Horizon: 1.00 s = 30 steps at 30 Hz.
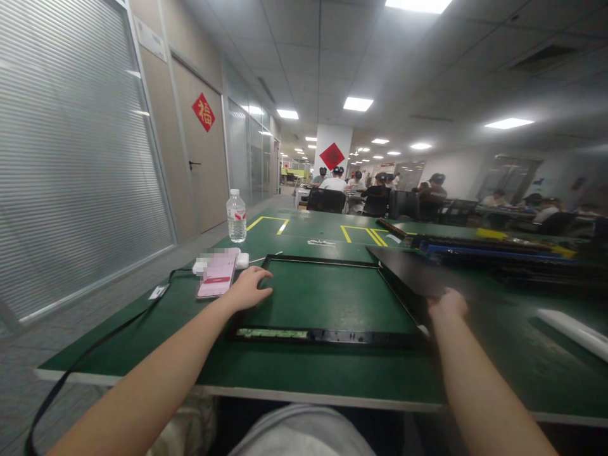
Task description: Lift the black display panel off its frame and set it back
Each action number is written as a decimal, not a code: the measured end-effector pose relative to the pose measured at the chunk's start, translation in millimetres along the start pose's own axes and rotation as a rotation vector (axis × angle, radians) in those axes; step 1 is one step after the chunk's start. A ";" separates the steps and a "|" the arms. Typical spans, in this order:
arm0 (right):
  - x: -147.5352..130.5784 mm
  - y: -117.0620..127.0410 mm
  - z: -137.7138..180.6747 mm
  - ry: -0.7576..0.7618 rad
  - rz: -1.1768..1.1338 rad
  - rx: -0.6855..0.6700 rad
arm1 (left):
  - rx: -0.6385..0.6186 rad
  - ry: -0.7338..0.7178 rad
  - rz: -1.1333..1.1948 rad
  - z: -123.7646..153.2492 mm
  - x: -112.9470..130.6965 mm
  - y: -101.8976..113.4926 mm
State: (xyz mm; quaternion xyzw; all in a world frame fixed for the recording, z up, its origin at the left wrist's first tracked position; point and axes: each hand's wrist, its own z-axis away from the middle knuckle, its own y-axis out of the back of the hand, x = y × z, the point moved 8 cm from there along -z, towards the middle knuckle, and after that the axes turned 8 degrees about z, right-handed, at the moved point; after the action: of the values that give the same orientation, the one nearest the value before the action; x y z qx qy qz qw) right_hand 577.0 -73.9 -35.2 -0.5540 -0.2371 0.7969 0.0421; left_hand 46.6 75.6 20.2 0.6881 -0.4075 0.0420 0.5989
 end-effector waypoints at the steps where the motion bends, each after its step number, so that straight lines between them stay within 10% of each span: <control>1: 3.8 1.4 -2.3 -0.029 0.002 0.017 | -0.022 0.010 0.002 0.4 -0.7 -1.9; 30: 26.7 -11.3 -10.2 -0.222 -0.015 -0.161 | -0.136 -0.064 -0.069 7.5 6.4 -14.3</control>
State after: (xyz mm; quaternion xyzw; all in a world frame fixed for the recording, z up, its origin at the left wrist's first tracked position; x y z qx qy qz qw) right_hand 573.7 -51.7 -56.3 -0.4620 -0.3074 0.8316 -0.0231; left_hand 56.4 65.2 10.4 0.6606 -0.4045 -0.0285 0.6318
